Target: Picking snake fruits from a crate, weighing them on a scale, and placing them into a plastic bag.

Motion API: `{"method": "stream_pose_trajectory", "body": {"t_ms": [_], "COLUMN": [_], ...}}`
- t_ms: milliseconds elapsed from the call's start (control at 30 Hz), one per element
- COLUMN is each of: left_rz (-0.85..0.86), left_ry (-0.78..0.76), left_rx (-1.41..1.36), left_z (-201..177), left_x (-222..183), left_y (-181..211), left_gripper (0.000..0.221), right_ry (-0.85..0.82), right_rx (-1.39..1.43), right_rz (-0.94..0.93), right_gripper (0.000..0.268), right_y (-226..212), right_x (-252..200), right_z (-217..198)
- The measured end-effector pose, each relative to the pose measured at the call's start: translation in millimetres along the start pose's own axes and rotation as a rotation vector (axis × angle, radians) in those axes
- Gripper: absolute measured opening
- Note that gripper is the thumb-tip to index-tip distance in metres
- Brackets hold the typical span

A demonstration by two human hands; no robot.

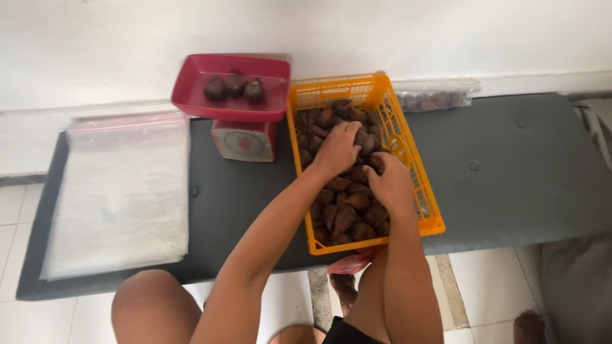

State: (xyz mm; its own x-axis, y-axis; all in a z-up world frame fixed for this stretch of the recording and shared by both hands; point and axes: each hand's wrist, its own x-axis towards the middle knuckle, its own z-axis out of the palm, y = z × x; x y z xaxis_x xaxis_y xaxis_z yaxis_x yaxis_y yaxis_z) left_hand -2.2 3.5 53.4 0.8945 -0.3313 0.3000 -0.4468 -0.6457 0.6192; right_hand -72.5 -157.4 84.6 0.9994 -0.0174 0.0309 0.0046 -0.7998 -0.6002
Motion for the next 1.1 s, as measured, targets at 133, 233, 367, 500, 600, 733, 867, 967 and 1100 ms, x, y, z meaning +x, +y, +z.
{"method": "stream_pose_trajectory", "body": {"t_ms": [133,233,367,500,600,733,867,967,1100], "left_rz": [-0.122,-0.263,-0.326,-0.385,-0.515,-0.663,-0.774,-0.782,-0.834], "left_ry": [-0.001,-0.061,-0.075,0.003,0.119,0.29,0.522,0.49,0.35], "left_rx": [-0.373,-0.497,-0.609,-0.643,-0.61,-0.651,-0.564,-0.566,-0.527], "left_z": [-40,-64,-104,-148,-171,-190,-200,-219,-222], "left_x": [-32,-63,-115,-169,-211,-264,-278,-271,-266], "left_y": [17,23,28,20,-8,-49,-71,-65,-68], "left_gripper": [0.042,0.041,0.038,0.04,0.028,0.022,0.015,0.016,0.017], "right_ry": [0.087,0.15,0.025,-0.035,0.081,0.115,0.128,0.086,0.096], "right_rx": [0.229,0.237,0.231,0.211,0.252,0.341,0.619,0.741,0.459], "right_rz": [-0.204,-0.666,-0.703,-0.682,-0.62,-0.483,-0.304,-0.253,-0.346], "right_gripper": [0.062,0.075,0.045,0.035,0.03,0.033,0.036,0.044,0.046], "right_y": [-53,-49,-54,-62,-65,-75,-88,-127,-183], "right_x": [-24,-27,-36,-48,-47,-43,-25,-8,23], "right_z": [-16,5,26,31,33,32,45,41,39]}}
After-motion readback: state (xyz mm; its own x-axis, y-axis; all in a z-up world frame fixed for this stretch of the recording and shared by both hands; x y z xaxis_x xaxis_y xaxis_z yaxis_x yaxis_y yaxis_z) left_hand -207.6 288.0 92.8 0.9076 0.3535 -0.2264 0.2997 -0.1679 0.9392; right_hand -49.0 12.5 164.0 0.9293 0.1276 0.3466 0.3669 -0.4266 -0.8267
